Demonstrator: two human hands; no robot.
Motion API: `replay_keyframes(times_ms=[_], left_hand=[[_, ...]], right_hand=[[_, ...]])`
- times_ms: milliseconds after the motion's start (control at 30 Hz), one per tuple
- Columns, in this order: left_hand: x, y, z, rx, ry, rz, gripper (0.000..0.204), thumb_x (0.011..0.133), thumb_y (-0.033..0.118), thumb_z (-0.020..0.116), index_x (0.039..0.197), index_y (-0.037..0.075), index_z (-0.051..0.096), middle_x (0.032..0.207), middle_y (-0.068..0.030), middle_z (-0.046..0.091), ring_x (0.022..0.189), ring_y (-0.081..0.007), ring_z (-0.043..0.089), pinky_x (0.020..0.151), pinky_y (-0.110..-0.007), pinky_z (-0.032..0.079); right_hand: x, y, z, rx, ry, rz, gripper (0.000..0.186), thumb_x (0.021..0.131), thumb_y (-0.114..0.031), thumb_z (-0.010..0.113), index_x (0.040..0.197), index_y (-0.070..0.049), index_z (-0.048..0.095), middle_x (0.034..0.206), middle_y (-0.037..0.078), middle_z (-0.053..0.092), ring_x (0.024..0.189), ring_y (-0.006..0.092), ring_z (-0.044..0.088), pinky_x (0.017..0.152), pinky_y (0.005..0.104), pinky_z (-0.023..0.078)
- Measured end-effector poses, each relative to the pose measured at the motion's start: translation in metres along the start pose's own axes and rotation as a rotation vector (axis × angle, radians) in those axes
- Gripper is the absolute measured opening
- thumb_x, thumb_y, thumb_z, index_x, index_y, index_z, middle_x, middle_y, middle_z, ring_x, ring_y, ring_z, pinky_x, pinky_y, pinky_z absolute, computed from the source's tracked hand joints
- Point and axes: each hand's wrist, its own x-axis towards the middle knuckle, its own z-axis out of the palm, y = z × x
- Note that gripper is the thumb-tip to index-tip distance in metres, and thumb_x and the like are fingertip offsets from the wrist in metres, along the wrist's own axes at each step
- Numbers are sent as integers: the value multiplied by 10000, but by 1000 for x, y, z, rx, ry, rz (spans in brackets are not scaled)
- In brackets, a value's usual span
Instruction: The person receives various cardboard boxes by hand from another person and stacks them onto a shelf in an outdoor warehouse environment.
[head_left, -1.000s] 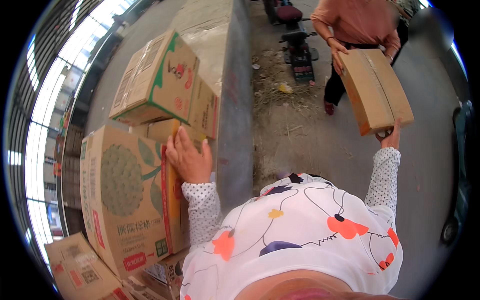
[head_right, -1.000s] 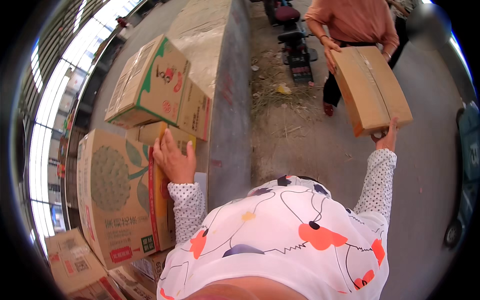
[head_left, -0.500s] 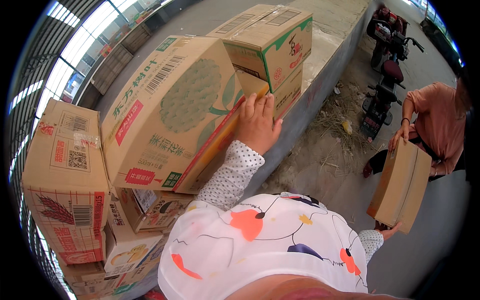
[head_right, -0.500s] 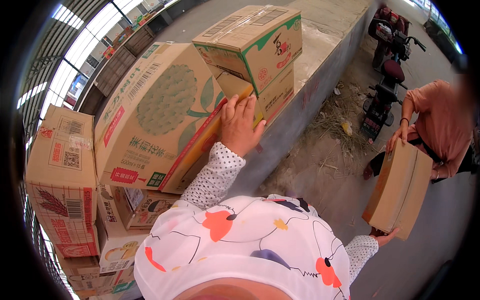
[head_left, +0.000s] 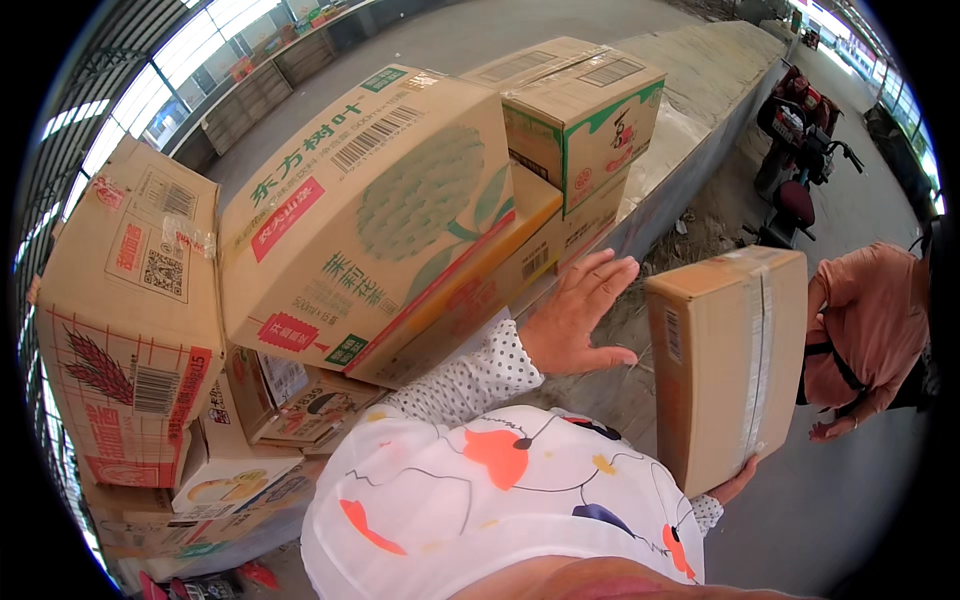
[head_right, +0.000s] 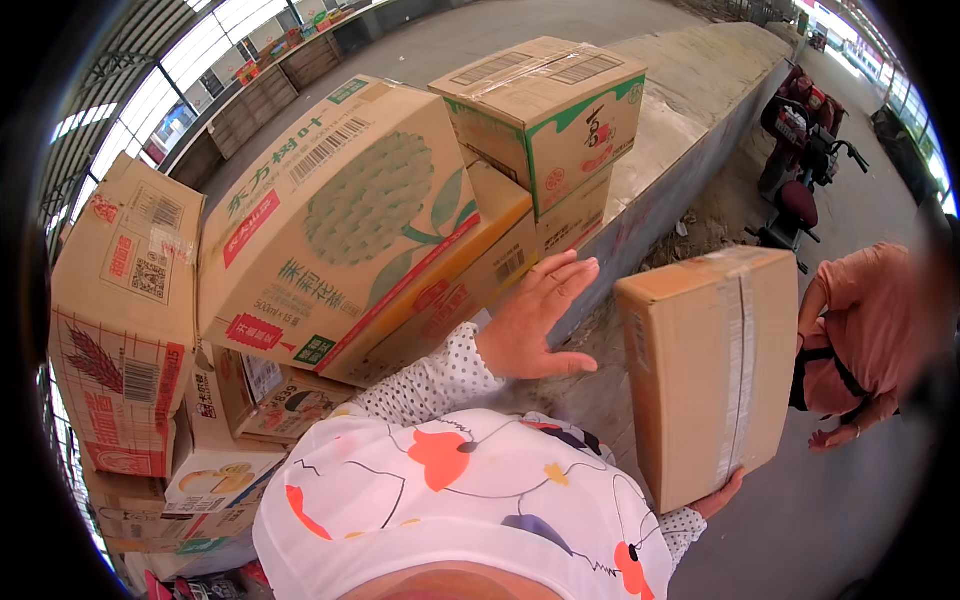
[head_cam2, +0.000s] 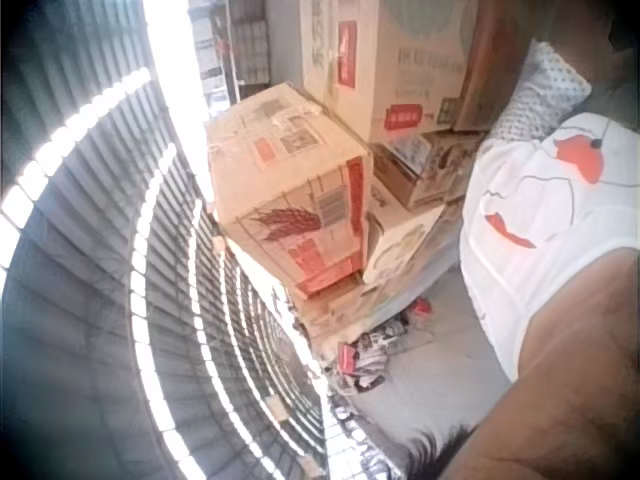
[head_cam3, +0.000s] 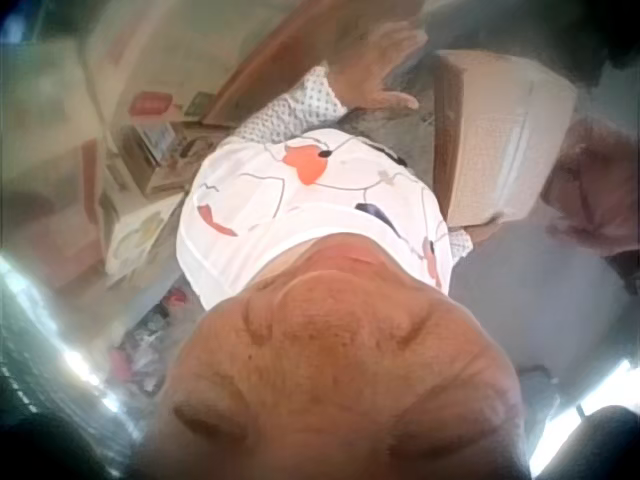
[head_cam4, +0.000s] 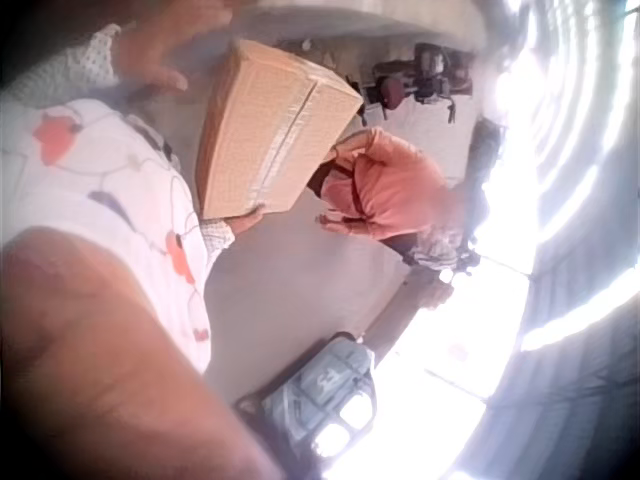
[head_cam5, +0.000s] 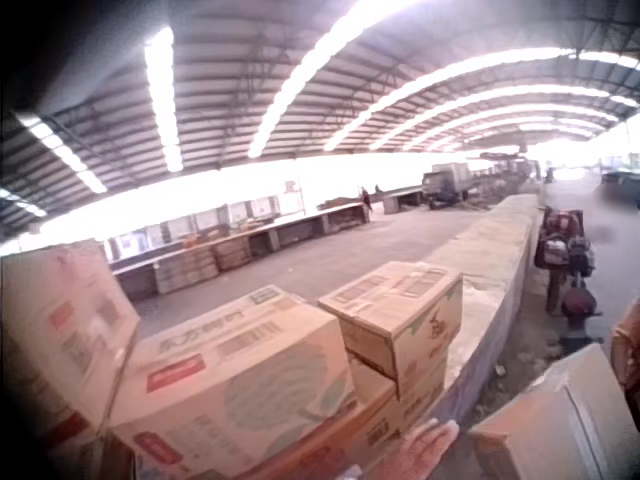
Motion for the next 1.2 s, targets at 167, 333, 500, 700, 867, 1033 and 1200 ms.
replay_keyframes(times_ms=[167, 333, 500, 700, 867, 1033, 1200], left_hand=[[13, 25, -44, 14, 148, 128, 913, 770, 335, 744, 1432, -58, 253, 1449, -235, 338, 1333, -379, 327, 1094, -447, 261], [13, 65, -106, 346, 423, 172, 783, 789, 218, 717, 1396, -71, 316, 1374, -231, 422, 1210, -388, 442, 1003, -436, 352], [4, 111, -150, 632, 747, 59, 645, 870, 164, 631, 1380, -87, 326, 1304, -196, 481, 1127, -289, 512, 949, -382, 404], [-6, 116, -184, 759, 1022, -98, 677, 876, 189, 646, 1377, -117, 309, 1227, -238, 500, 1069, -333, 504, 923, -405, 399], [-28, 116, -206, 1066, 978, -275, 704, 887, 183, 617, 1385, -149, 247, 1218, -292, 478, 1107, -395, 466, 970, -448, 359], [-36, 118, -196, 1158, 866, -389, 777, 891, 167, 598, 1411, -158, 121, 1370, -346, 336, 1244, -457, 364, 1054, -476, 293], [-37, 113, -183, 1210, 878, -383, 790, 887, 139, 582, 1441, -117, 80, 1478, -352, 143, 1364, -492, 186, 1110, -522, 187]], right_hand=[[29, -38, 91, -97, -275, -82, 673, 925, -549, 439, 1381, -55, 407, 1326, 84, 511, 1177, 212, 514, 966, 343, 441], [50, -90, 188, 85, -519, -171, 779, 915, -602, 442, 1421, -17, 352, 1422, 110, 434, 1272, 256, 437, 1081, 361, 326], [52, -124, 303, 377, -1710, -37, 772, 890, -551, 509, 1414, -4, 361, 1453, 150, 395, 1335, 320, 377, 1114, 491, 282], [36, -90, 440, 466, -1863, 189, 537, 956, -461, 467, 1306, -57, 508, 1320, 97, 544, 1233, 274, 488, 1064, 486, 347], [-30, -32, 529, 127, -1481, 215, 592, 954, -516, 462, 1262, -13, 516, 1249, 115, 575, 1156, 226, 538, 1023, 381, 395], [-44, 3, 555, -16, -1520, 281, 632, 943, -544, 458, 1296, -20, 487, 1292, 101, 538, 1180, 207, 514, 1022, 371, 390], [-44, 22, 579, -73, -1614, 170, 682, 928, -592, 442, 1298, -21, 491, 1279, 112, 550, 1168, 209, 535, 990, 361, 434]])
